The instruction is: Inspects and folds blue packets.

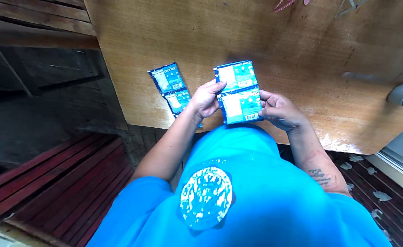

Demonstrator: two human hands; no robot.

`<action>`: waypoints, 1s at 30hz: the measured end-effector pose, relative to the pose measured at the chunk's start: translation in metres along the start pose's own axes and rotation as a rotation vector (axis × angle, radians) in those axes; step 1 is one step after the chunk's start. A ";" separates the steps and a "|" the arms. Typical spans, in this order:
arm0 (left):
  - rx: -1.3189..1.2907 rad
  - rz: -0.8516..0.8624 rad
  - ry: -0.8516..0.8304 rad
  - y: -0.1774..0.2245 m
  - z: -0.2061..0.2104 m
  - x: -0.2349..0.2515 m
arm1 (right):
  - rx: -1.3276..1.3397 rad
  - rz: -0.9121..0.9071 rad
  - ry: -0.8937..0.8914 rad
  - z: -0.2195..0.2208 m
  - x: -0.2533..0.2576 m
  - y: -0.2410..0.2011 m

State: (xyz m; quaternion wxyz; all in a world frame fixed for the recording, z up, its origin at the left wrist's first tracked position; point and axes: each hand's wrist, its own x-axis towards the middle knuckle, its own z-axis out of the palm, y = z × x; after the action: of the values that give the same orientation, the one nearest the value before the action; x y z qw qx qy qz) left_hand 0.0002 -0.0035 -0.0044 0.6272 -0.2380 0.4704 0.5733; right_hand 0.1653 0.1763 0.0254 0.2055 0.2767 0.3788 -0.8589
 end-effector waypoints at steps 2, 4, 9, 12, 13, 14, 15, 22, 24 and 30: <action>-0.003 -0.001 0.003 0.001 0.001 0.001 | 0.012 0.004 0.007 0.000 0.000 -0.001; -0.005 -0.005 0.001 0.001 0.000 0.001 | 0.009 0.001 0.009 0.000 0.001 -0.001; -0.006 -0.005 -0.004 0.001 0.001 0.001 | 0.009 -0.001 0.007 -0.001 0.001 0.000; -0.006 -0.001 -0.006 0.000 0.000 0.001 | 0.005 0.004 0.004 -0.001 0.001 0.000; -0.008 -0.001 -0.004 0.000 0.000 0.001 | 0.007 0.006 0.003 -0.001 0.001 0.000; -0.011 -0.001 -0.001 0.000 0.000 0.001 | 0.009 0.009 0.003 -0.001 0.001 -0.001; -0.012 -0.001 0.003 0.001 0.000 0.002 | 0.007 0.009 0.002 -0.001 0.001 -0.001; -0.001 -0.001 -0.010 0.001 -0.001 0.000 | 0.017 -0.003 0.007 0.002 0.001 0.001; 0.002 -0.001 -0.014 0.001 -0.001 -0.001 | 0.000 -0.009 0.002 0.002 0.001 0.001; 0.002 0.008 -0.020 0.000 -0.002 -0.003 | -0.013 -0.004 0.010 0.005 0.000 -0.002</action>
State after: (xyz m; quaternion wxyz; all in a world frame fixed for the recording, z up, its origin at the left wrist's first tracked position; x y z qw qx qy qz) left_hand -0.0001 -0.0060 -0.0029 0.6297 -0.2299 0.4656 0.5778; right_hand 0.1631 0.1735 0.0291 0.2038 0.2787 0.3858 -0.8555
